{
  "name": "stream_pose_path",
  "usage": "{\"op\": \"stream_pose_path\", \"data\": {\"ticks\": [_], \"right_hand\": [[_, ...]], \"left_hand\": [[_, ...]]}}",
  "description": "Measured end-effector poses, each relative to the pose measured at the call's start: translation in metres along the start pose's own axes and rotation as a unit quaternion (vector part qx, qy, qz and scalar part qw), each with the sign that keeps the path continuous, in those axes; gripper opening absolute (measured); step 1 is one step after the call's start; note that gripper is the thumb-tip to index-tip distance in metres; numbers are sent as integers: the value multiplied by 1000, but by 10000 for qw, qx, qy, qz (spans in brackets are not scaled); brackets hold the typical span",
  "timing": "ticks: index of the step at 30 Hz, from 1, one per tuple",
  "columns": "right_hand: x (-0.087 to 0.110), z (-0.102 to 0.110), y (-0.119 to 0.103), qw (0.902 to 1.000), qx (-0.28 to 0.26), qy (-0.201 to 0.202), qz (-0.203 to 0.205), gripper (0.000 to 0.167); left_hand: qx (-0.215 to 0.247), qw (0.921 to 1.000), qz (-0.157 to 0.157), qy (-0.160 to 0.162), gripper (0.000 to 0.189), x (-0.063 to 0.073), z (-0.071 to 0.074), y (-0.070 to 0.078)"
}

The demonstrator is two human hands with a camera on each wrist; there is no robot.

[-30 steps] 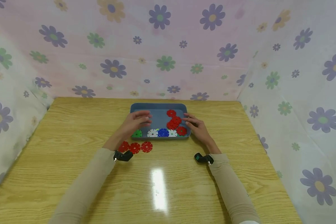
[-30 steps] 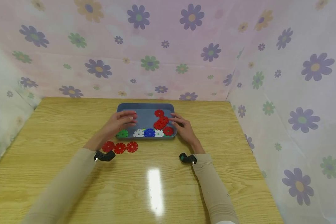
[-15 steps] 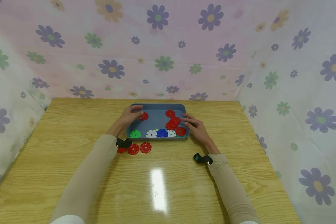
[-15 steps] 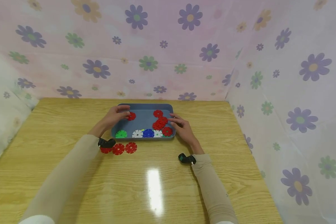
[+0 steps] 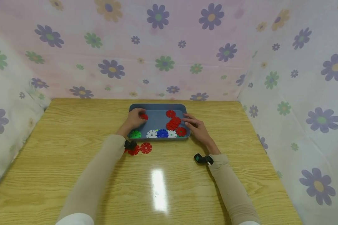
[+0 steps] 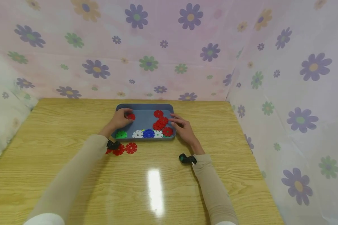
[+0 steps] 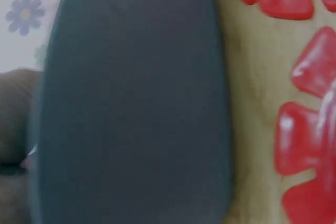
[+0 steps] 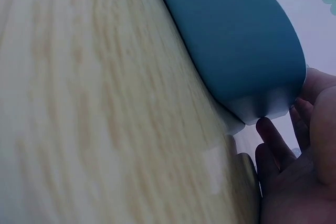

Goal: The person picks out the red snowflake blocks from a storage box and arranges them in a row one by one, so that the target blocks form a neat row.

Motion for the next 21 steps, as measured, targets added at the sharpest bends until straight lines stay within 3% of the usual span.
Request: {"op": "stream_pose_path", "data": {"ticks": [4,9,13,17,21], "right_hand": [[0,0,0,10000,-13,25,-28,32],[0,1,1,10000,-41,59,-69,32],[0,0,0,10000,21,38,-45,31],[0,0,0,10000,32,8,-38,32],[-1,2,10,10000,-14,23,-7,32]], "left_hand": [[-5,9998,34,172,48,2,-1,0],[-21,10000,53,6,44,3,-2,1],[32,9999,-14,157,35,4,3,3],[589,9979,26,284,30,8,10,10],[1705,9853,98,-75,36,20,11,23]]}}
Point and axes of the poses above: each hand's wrist, its own x-axis away from the middle knuckle, its own z-axis out of the back of the hand, y = z × x, the point moved 5 cm from there along -x, towards the middle knuckle, and after that the axes turned 9 degrees about z, right-handed, at the moved point
